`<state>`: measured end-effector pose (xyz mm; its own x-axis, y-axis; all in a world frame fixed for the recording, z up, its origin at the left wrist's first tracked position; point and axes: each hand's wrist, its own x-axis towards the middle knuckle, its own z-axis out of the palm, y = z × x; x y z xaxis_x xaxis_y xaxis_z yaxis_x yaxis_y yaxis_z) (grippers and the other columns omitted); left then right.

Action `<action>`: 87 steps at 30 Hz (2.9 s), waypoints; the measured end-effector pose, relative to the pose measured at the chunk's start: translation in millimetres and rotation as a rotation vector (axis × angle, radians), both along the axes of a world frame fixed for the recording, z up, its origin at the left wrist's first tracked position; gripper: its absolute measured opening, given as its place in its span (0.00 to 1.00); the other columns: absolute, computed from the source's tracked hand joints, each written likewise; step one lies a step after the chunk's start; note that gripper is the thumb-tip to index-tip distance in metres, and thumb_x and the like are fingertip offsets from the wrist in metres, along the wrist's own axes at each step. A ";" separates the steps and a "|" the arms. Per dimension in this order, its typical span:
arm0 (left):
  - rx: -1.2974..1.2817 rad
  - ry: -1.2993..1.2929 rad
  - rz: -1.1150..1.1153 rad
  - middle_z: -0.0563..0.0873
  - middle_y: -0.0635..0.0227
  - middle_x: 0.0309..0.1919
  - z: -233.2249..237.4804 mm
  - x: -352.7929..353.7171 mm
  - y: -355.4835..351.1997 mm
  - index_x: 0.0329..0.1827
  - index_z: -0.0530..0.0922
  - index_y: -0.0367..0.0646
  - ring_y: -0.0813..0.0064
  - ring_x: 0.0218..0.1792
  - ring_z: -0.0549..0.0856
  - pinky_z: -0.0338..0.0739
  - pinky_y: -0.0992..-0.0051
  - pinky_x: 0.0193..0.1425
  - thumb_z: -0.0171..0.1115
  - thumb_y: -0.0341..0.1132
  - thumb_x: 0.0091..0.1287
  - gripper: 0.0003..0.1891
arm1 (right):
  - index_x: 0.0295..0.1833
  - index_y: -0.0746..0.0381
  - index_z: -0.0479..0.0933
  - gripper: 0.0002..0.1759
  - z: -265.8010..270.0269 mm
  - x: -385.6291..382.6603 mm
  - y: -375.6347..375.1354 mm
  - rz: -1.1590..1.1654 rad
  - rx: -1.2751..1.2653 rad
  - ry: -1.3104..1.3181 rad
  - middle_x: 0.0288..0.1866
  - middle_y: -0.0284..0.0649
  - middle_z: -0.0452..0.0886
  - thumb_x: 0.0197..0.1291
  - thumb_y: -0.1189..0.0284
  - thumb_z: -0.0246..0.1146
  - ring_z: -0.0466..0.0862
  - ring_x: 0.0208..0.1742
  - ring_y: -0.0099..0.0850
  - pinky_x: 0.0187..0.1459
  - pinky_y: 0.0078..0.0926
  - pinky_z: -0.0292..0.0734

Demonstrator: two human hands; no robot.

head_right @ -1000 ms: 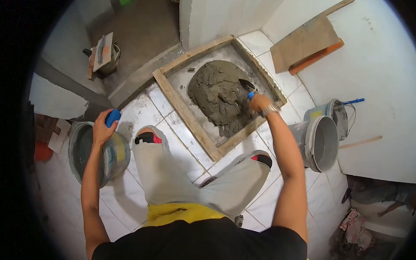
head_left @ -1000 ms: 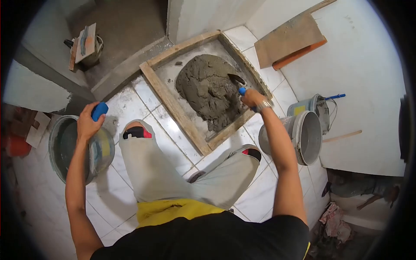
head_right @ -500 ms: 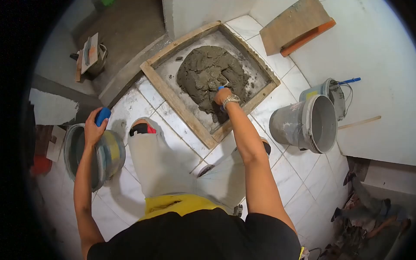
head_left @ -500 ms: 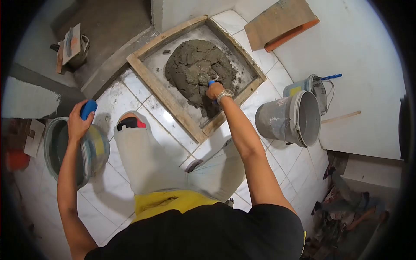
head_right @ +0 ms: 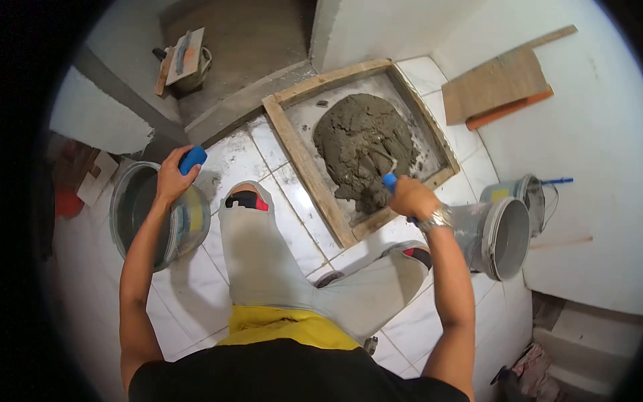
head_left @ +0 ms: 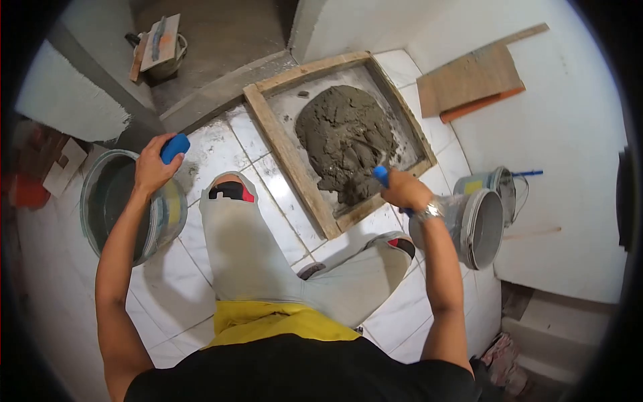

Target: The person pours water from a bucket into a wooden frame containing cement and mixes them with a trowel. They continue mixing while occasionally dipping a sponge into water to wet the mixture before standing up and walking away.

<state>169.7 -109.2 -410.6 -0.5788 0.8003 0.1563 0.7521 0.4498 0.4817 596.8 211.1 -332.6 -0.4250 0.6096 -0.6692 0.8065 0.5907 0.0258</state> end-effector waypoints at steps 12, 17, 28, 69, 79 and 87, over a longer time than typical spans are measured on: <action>-0.121 0.061 -0.008 0.85 0.58 0.53 6.1 4.6 -6.0 0.59 0.80 0.46 0.51 0.52 0.84 0.79 0.60 0.58 0.69 0.41 0.56 0.26 | 0.63 0.68 0.72 0.26 -164.2 -138.2 81.7 0.421 0.057 -0.126 0.58 0.60 0.82 0.60 0.68 0.60 0.84 0.57 0.54 0.59 0.45 0.79; -0.117 0.003 0.044 0.84 0.58 0.53 -1.6 3.1 0.0 0.59 0.80 0.46 0.51 0.53 0.84 0.80 0.59 0.57 0.69 0.41 0.55 0.26 | 0.60 0.73 0.77 0.24 -140.5 -55.5 18.2 -0.009 0.173 0.058 0.59 0.56 0.82 0.63 0.68 0.59 0.83 0.60 0.50 0.59 0.43 0.80; -0.098 -0.008 0.027 0.85 0.60 0.54 4.4 4.0 6.0 0.59 0.81 0.47 0.52 0.53 0.85 0.80 0.60 0.57 0.70 0.40 0.55 0.26 | 0.47 0.71 0.82 0.18 1.3 -26.6 72.9 -0.149 -0.086 0.012 0.44 0.58 0.86 0.56 0.68 0.62 0.89 0.47 0.47 0.50 0.43 0.84; -0.344 0.053 -0.008 0.83 0.57 0.54 -3.3 -3.4 -0.9 0.63 0.77 0.47 0.49 0.51 0.85 0.79 0.57 0.56 0.66 0.41 0.56 0.29 | 0.45 0.68 0.76 0.26 -159.6 -40.2 -120.7 -0.861 -0.326 0.696 0.24 0.45 0.80 0.67 0.52 0.60 0.83 0.20 0.36 0.23 0.37 0.78; 0.043 0.031 0.052 0.79 0.50 0.54 -7.6 -5.8 -9.3 0.69 0.72 0.51 0.49 0.51 0.84 0.78 0.59 0.57 0.57 0.36 0.68 0.24 | 0.39 0.76 0.81 0.34 -232.0 -44.3 -25.5 -0.564 0.029 0.672 0.29 0.58 0.86 0.64 0.48 0.59 0.89 0.31 0.49 0.42 0.43 0.83; 0.429 -0.063 0.667 0.80 0.46 0.54 -25.7 -38.6 -106.7 0.62 0.72 0.39 0.53 0.58 0.80 0.72 0.60 0.62 0.59 0.45 0.69 0.24 | 0.39 0.70 0.83 0.33 -231.3 -43.5 43.2 -0.369 0.035 0.494 0.38 0.54 0.87 0.66 0.45 0.58 0.88 0.42 0.48 0.43 0.46 0.79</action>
